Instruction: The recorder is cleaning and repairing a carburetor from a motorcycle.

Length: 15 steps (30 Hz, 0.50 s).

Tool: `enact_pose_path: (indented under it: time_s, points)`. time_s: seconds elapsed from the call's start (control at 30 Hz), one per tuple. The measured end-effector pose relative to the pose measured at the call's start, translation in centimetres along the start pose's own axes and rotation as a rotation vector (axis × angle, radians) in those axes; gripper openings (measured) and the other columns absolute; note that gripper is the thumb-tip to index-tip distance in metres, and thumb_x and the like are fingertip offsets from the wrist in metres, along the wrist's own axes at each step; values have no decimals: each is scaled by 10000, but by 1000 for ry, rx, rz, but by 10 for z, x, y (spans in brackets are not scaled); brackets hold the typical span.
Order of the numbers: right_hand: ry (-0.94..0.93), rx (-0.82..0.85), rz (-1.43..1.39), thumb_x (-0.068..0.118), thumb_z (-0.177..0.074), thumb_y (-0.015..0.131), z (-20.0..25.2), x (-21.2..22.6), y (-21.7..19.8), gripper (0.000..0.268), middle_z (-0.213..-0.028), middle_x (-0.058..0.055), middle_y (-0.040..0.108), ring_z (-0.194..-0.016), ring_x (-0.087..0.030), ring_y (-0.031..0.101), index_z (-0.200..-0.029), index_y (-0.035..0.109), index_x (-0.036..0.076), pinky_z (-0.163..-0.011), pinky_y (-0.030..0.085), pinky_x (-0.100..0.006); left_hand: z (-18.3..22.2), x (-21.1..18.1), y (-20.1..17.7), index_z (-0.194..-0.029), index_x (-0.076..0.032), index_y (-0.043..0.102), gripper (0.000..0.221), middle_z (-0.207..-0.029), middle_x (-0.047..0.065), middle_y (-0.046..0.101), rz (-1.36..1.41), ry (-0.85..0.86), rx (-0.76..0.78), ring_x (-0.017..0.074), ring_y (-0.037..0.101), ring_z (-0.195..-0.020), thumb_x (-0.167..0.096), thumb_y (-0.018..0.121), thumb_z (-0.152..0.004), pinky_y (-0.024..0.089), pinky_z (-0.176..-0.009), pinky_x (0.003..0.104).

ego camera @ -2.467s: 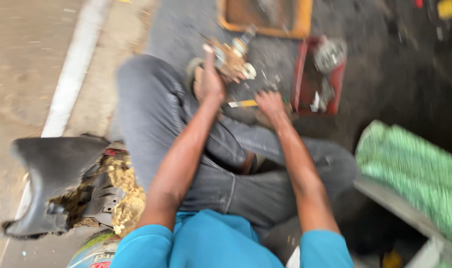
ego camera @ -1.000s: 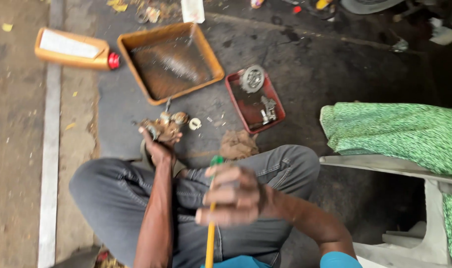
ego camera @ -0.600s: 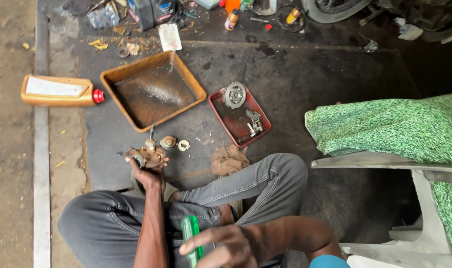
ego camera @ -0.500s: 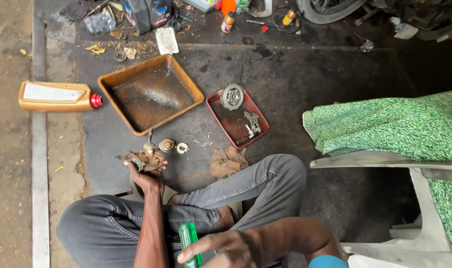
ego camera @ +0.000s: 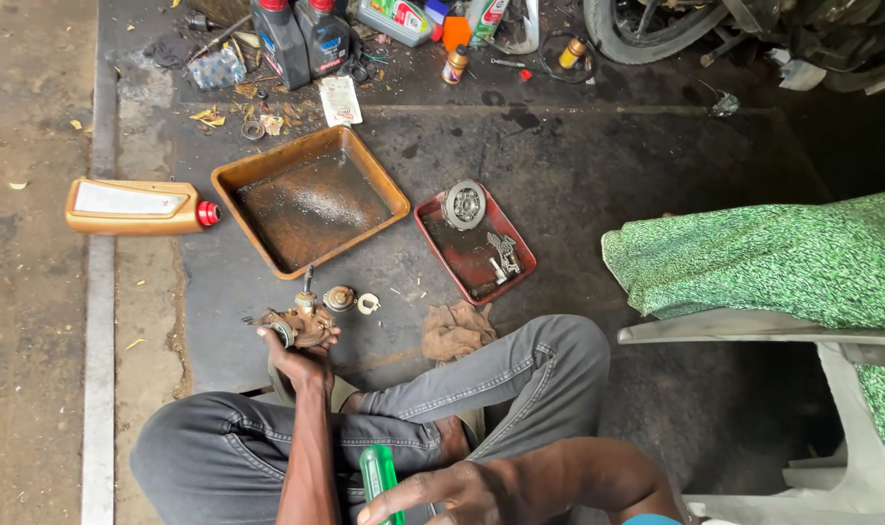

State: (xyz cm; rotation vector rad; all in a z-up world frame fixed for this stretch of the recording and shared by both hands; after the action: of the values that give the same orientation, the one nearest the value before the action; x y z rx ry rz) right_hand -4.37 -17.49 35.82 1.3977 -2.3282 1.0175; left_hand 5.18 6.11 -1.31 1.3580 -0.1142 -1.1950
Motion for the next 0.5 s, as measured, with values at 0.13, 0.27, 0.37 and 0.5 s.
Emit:
enact_pose_path:
  time_s: [0.13,0.27,0.37,0.5]
  points:
    - [21,-35,-22,-71,-1031,527,-2,-3,1,127,-1191,-284,612,-1132,-493,700,-939,581,-141,-1000,644,-520,3,-2,4,-1306,-11,547,824,-1083,183,690,-4,12,15,339,668,-738,-746,309,-1021,533,-610,395]
    - [-55,45,265,-154,-1016,637,20,-6,12,77,-1135,-213,655,-1087,-402,741,-949,671,-136,-996,648,-444,-1,-1,1,-1300,-28,548,810,-1080,176,690,17,6,-6,344,668,-740,-748,314,-1013,539,-614,403]
    - [-27,8,231,-63,-974,695,-30,2,-24,22,-1090,-164,626,-1110,-419,705,-954,698,-55,-981,628,-479,-10,21,-19,-1286,-34,564,825,-1055,172,699,27,-42,-37,351,676,-728,-766,325,-989,543,-601,409]
    - [-25,-181,431,190,-943,753,-38,6,-55,140,-1143,-93,626,-1136,-266,558,-1008,689,84,-985,623,-592,-32,57,-107,-1246,-5,740,882,-1109,131,790,-481,-22,-505,239,722,-883,-808,440,-1039,537,-723,304]
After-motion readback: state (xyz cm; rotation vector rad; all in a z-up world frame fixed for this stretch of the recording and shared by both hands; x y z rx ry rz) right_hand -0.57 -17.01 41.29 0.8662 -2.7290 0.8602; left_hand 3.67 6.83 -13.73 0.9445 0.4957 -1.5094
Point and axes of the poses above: each hand's wrist, its own z-axis away from the middle knuckle, its own y-axis out of the palm, x = y × z, the point moved 8 cm from there along -z, towards the middle knuckle
